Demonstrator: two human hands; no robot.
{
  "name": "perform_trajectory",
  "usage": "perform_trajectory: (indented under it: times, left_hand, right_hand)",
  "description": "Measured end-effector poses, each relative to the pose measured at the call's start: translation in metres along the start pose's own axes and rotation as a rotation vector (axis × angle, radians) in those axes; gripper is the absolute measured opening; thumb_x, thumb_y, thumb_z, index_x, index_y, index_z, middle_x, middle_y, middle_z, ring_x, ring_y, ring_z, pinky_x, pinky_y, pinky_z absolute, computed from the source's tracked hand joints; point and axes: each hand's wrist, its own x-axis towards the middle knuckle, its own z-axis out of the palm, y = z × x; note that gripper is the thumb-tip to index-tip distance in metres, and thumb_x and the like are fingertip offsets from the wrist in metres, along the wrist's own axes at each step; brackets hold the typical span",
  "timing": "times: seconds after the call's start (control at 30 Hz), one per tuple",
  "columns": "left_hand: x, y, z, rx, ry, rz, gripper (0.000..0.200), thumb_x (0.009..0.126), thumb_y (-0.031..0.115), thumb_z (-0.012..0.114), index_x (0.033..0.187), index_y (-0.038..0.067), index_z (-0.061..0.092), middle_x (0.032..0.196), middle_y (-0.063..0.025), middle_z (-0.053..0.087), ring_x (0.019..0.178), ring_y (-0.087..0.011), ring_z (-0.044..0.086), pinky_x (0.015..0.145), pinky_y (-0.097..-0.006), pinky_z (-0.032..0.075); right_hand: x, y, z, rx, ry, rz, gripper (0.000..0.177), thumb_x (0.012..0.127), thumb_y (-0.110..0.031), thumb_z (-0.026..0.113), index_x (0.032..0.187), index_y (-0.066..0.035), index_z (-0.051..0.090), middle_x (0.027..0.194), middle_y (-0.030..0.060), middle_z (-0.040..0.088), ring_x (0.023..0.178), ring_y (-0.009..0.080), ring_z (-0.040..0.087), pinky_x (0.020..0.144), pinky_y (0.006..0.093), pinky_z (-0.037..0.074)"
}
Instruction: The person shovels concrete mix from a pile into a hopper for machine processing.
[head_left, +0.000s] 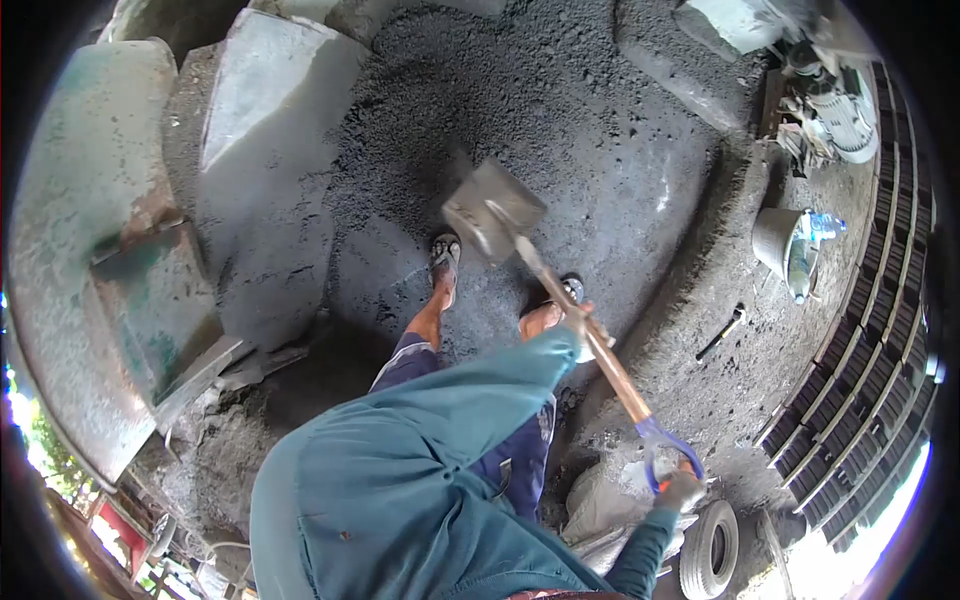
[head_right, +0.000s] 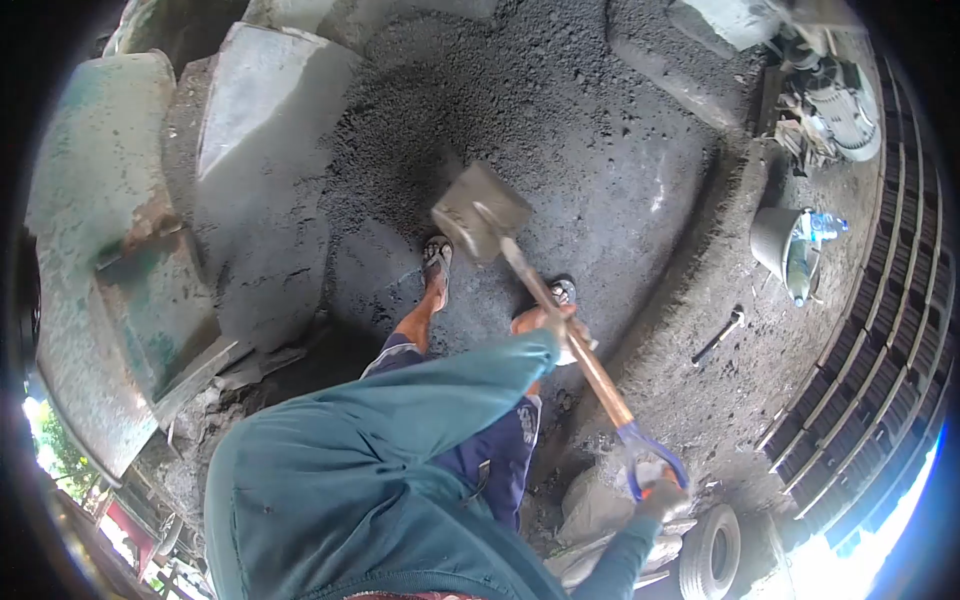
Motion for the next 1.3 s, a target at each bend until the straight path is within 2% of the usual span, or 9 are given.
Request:
perform_trajectory:
  times: [0.17, 0.2, 0.27, 0.33, 0.5, 0.73, 0.87, 1.07, 1.3]
  left_hand:
    - [0.127, 0.100, 0.007, -0.166, -0.213, 0.067, 0.015, 0.096, 0.032, 0.051, 0.101, 0.018, 0.055, 0.075, -0.0092, 0.051, 0.061, -0.0282, 0.054, 0.067, -0.0591, 0.051]
    - [0.173, 0.167, -0.015, 0.100, -0.269, 0.508, 0.015, 0.097, 0.030, 0.046, 0.100, 0.017, 0.053, 0.079, -0.0102, 0.051, 0.065, -0.0304, 0.053, 0.066, -0.0615, 0.049]
    - [0.049, 0.288, -0.021, -0.035, -0.094, 0.159, 0.014, 0.092, 0.025, 0.056, 0.091, 0.013, 0.048, 0.068, -0.0068, 0.050, 0.055, -0.0269, 0.051, 0.069, -0.0576, 0.048]
    - [0.123, 0.342, -0.063, -0.108, -0.244, 0.305, 0.010, 0.093, 0.023, 0.053, 0.087, 0.016, 0.050, 0.064, -0.0059, 0.047, 0.055, -0.0239, 0.050, 0.067, -0.0551, 0.050]
    - [0.122, 0.303, -0.100, -0.104, -0.108, 0.456, 0.009, 0.090, 0.020, 0.057, 0.083, 0.020, 0.053, 0.062, -0.0023, 0.043, 0.053, -0.0228, 0.047, 0.061, -0.0510, 0.050]
    - [0.098, 0.224, -0.179, 0.100, -0.120, 0.502, 0.015, 0.096, 0.036, 0.052, 0.099, 0.021, 0.049, 0.065, -0.0007, 0.037, 0.054, -0.0211, 0.038, 0.051, -0.0425, 0.038]
    - [0.044, 0.176, -0.203, 0.210, -0.028, 0.498, 0.020, 0.095, 0.039, 0.052, 0.085, 0.023, 0.052, 0.067, -0.0017, 0.049, 0.055, -0.0253, 0.048, 0.057, -0.0480, 0.045]
    - [-0.147, 0.073, -0.083, 0.253, -0.096, 0.642, 0.024, 0.083, 0.031, 0.069, 0.086, 0.015, 0.051, 0.068, -0.0061, 0.049, 0.057, -0.0279, 0.050, 0.062, -0.0501, 0.048]
    - [-0.317, 0.061, 0.087, 0.588, -0.504, 1.117, 0.024, 0.081, 0.017, 0.073, 0.084, 0.006, 0.052, 0.069, -0.0064, 0.051, 0.054, -0.0230, 0.053, 0.057, -0.0446, 0.051]
  right_hand:
    - [-0.030, -0.088, 0.118, -0.047, -0.259, -0.123, 0.017, 0.086, -0.005, 0.063, 0.102, -0.001, 0.067, 0.071, 0.0047, 0.062, 0.051, 0.0142, 0.051, 0.045, 0.0307, 0.038]
    - [-0.040, -0.086, 0.176, -0.123, -0.295, -0.140, 0.018, 0.085, -0.008, 0.065, 0.102, -0.002, 0.066, 0.074, 0.0054, 0.064, 0.056, 0.0153, 0.054, 0.050, 0.0314, 0.042]
    - [-0.071, -0.054, 0.310, -0.340, -0.332, -0.210, 0.022, 0.084, -0.015, 0.070, 0.101, -0.002, 0.066, 0.079, 0.0067, 0.067, 0.065, 0.0174, 0.061, 0.060, 0.0327, 0.051]
    - [-0.090, -0.004, 0.350, -0.168, -0.388, -0.417, 0.020, 0.083, -0.015, 0.073, 0.096, -0.002, 0.065, 0.076, 0.0070, 0.066, 0.065, 0.0177, 0.063, 0.060, 0.0334, 0.054]
    - [-0.108, 0.050, 0.326, 0.209, -0.547, -0.163, 0.007, 0.087, -0.003, 0.065, 0.084, -0.004, 0.059, 0.062, 0.0041, 0.056, 0.043, 0.0150, 0.050, 0.038, 0.0326, 0.043]
    - [-0.112, 0.162, 0.227, 0.379, -0.494, 0.175, 0.005, 0.092, -0.011, 0.058, 0.091, -0.007, 0.058, 0.070, 0.0061, 0.058, 0.046, 0.0164, 0.049, 0.038, 0.0352, 0.044]
    - [-0.144, 0.162, 0.140, 0.309, -0.503, 0.456, 0.006, 0.087, -0.001, 0.057, 0.088, -0.006, 0.059, 0.061, 0.0065, 0.053, 0.044, 0.0203, 0.048, 0.039, 0.0391, 0.046]
    - [-0.118, 0.161, 0.113, 0.607, -0.492, 0.654, 0.007, 0.080, -0.004, 0.058, 0.074, -0.005, 0.055, 0.056, 0.0066, 0.046, 0.041, 0.0214, 0.043, 0.038, 0.0390, 0.042]
    - [-0.112, 0.003, 0.166, 0.789, -1.059, 0.657, 0.003, 0.083, -0.005, 0.057, 0.080, -0.006, 0.059, 0.067, 0.0075, 0.056, 0.053, 0.0222, 0.052, 0.045, 0.0383, 0.045]
